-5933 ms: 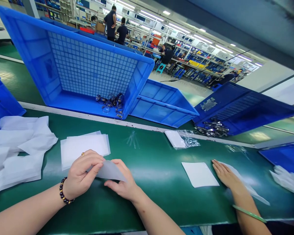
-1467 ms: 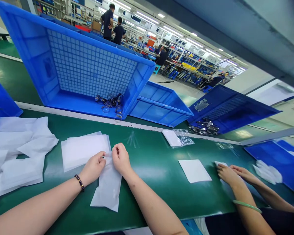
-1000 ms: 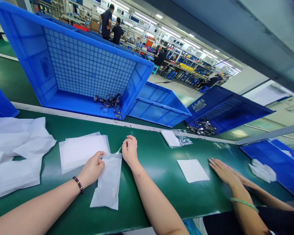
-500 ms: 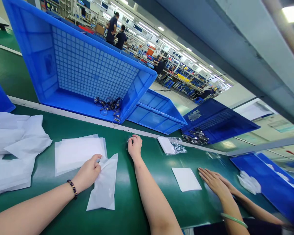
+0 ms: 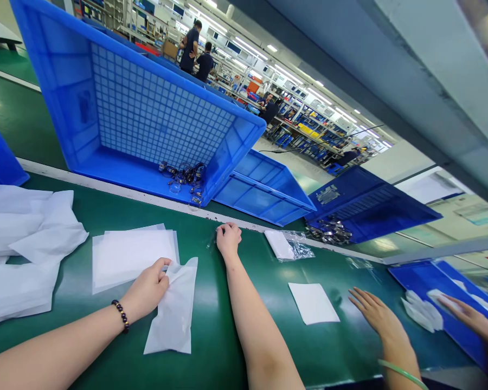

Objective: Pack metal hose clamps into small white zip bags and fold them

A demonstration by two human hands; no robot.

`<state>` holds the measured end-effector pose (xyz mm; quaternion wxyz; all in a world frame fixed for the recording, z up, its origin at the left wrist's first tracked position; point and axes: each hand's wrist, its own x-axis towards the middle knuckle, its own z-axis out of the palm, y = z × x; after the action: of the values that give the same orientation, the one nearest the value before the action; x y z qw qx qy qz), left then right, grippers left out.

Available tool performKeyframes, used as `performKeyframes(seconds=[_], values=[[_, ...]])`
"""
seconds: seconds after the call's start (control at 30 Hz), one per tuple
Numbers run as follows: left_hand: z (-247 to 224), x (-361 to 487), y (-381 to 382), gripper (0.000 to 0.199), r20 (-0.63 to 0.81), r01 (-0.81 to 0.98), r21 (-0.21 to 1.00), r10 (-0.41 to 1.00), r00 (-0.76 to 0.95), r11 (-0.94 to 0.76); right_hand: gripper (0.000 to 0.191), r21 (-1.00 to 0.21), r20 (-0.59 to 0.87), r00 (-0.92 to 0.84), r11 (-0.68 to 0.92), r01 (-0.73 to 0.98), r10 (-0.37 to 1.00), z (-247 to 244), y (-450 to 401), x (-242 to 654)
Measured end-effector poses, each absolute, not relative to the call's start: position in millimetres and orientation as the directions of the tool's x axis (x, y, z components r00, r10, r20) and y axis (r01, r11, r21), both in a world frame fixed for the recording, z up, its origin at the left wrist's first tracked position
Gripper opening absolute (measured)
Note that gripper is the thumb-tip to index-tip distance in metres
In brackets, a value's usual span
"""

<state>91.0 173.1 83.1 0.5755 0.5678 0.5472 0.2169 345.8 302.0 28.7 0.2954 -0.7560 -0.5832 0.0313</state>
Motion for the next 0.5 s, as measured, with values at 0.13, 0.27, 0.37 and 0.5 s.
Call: performKeyframes(seconds=[0.13,0.27,0.37,0.5], values=[[81.7,91.0,173.7,0.033,-0.381,0.356,0.897,0.868,0.319,0.263,0.016,-0.473,0.283,0.335,-0.174,0.864,0.899,27.8,306.0,347.5],[80.1,91.3,173.5,0.033,-0.391,0.358,0.893,0.865,0.314,0.274,0.011,-0.466,0.282,0.337,-0.179,0.866,0.898,28.3,306.6,349.0],[80.1,91.4,173.0,0.034,-0.393,0.356,0.892,0.867,0.307,0.278,0.009,-0.460,0.295,0.320,-0.160,0.874,0.900,29.5,306.2,349.4],[82.3,91.0,172.3,0.031,-0.398,0.360,0.890,0.860,0.319,0.278,0.008,-0.449,0.293,0.276,-0.123,0.885,0.915,30.4,306.4,350.3]])
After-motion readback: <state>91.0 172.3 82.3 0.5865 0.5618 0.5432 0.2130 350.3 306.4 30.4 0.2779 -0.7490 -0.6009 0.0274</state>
